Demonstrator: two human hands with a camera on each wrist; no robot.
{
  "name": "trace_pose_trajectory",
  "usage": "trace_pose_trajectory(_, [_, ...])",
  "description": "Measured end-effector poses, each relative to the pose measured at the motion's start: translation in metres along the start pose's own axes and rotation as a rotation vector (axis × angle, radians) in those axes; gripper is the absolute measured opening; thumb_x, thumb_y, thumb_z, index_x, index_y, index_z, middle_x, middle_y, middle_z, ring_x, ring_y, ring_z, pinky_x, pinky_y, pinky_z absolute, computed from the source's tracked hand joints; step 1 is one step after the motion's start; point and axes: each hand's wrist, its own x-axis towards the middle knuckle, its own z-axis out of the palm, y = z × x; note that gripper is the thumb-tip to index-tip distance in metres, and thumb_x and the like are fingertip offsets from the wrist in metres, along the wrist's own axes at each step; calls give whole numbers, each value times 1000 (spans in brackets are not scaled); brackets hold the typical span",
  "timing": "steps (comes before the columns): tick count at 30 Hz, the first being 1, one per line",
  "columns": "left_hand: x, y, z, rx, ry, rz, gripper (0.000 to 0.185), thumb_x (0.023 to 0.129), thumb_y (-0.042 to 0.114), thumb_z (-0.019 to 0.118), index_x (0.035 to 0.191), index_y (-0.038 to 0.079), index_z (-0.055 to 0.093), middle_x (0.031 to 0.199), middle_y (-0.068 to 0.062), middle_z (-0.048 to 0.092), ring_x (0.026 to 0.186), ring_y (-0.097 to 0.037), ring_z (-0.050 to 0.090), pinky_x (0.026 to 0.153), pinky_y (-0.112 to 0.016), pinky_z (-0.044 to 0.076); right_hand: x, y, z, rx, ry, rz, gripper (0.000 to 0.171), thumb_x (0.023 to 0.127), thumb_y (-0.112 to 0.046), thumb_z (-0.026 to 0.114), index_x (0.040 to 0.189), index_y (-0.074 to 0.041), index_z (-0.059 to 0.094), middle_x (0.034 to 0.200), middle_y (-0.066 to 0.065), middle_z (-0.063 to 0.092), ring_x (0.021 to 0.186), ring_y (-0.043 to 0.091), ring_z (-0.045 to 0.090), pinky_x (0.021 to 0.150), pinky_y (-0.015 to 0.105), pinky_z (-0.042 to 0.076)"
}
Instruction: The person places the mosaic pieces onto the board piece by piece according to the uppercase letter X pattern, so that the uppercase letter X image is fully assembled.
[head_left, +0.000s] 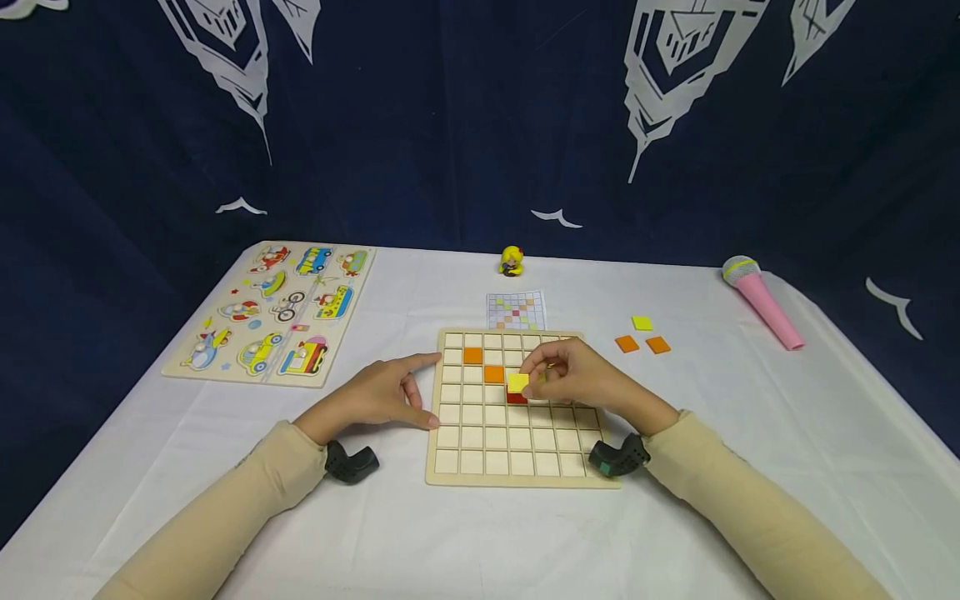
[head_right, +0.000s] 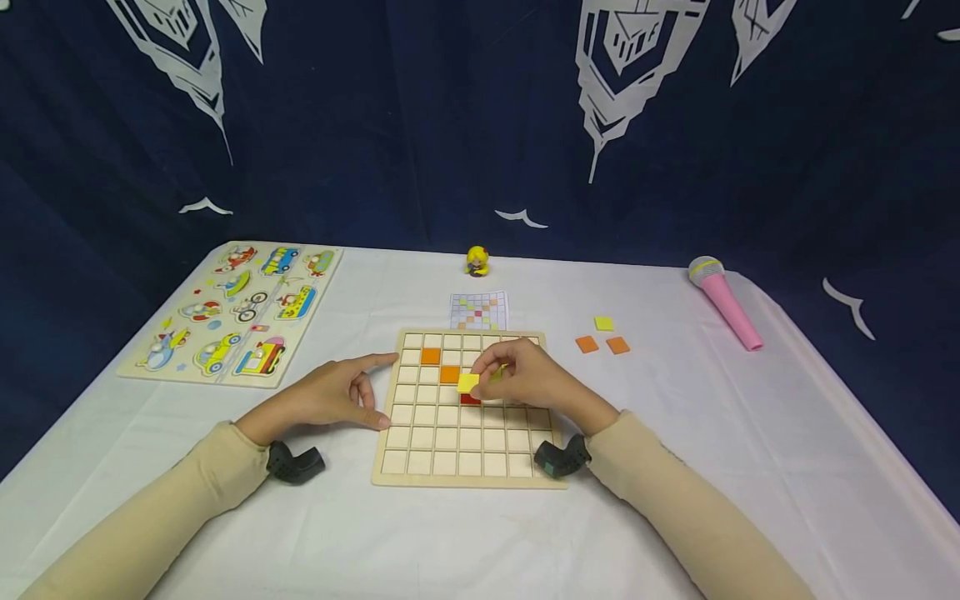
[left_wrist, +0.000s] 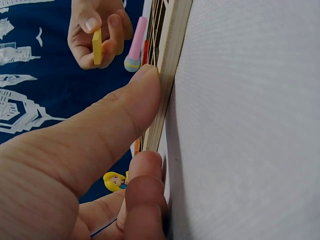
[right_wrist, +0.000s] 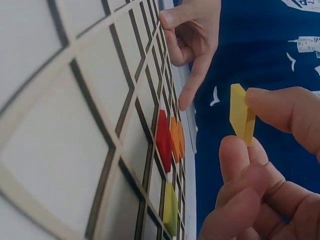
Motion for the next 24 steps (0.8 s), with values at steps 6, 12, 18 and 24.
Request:
trace_pose_trajectory(6, [0, -2, 0, -2, 0, 6, 101, 80, 28, 98, 162, 2, 46, 80, 0, 69, 64, -15, 55, 65, -30, 43, 4, -4, 10, -107, -15, 16, 20, 88, -4, 83, 105, 3, 74, 86, -1, 70, 57, 7, 42, 55, 22, 36])
trace_pose_trajectory(12, [0, -2, 0, -5, 2, 2, 101, 80, 28, 99, 162, 3, 46, 80, 0, 69, 63, -15, 55, 64, -30, 43, 6, -8, 19, -212, -69, -12, 17, 86, -5, 84, 101, -1, 76, 84, -3, 70, 61, 9, 48, 60, 22, 40])
trace_pose_trajectory(18, [0, -1, 0, -4, 2, 0, 101, 80, 28, 99, 162, 3, 46, 80, 1, 69, 62, -14, 55, 63, -29, 42, 9, -10, 26, -258, -113, -24, 17, 85, -8, 88, 96, -4, 76, 79, -6, 68, 63, 10, 51, 61, 21, 42])
trace_pose_trajectory(24, [0, -2, 0, -2, 2, 2, 101, 80, 28, 98, 163, 3, 46, 80, 1, 69, 63, -14, 55, 64, -29, 43, 12, -9, 31, -301, -131, -40, 17, 85, -8, 89, 94, -5, 76, 75, -7, 66, 66, 10, 54, 64, 23, 45])
